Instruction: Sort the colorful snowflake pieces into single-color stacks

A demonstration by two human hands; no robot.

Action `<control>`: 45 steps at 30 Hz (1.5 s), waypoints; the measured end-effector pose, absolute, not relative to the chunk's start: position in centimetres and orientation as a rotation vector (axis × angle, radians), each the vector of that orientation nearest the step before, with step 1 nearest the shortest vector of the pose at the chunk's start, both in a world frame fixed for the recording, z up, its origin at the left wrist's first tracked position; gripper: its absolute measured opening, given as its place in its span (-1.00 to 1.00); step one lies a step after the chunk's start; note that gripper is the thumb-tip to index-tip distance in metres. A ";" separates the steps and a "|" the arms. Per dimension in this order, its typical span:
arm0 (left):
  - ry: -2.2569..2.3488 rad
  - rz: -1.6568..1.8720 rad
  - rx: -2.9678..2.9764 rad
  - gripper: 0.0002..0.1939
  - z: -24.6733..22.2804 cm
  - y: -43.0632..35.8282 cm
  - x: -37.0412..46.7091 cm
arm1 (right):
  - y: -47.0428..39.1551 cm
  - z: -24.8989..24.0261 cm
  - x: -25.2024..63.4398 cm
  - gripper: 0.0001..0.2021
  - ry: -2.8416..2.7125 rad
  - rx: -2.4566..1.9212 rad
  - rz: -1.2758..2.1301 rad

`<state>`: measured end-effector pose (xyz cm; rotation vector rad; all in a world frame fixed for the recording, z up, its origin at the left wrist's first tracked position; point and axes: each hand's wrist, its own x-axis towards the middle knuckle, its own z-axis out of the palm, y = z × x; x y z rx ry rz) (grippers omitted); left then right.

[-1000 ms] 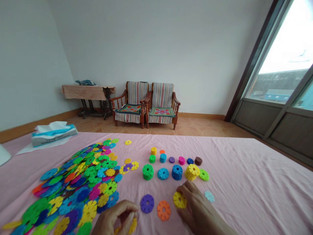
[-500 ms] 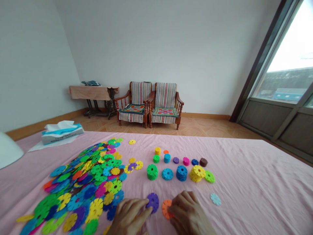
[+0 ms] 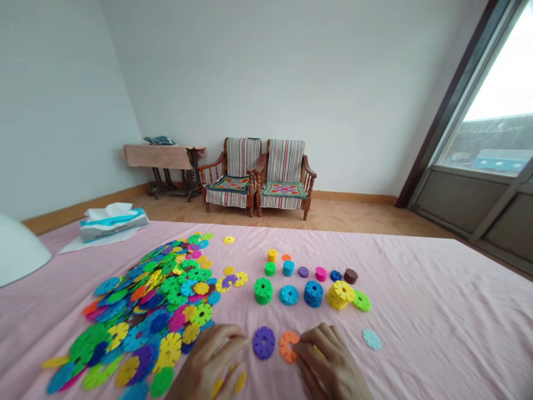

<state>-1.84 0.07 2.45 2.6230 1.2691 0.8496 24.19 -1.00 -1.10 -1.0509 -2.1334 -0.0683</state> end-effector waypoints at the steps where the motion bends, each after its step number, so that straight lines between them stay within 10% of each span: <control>1: 1.324 0.860 2.556 -0.74 2.8 0.3 -2.2 | -1.1 -1.1 24.3 -0.86 -2.142 -1.053 -0.064; 45: 1.420 0.135 2.201 -0.67 6.8 -0.4 -4.1 | -1.4 -1.2 24.2 -0.83 -2.171 -1.052 -0.005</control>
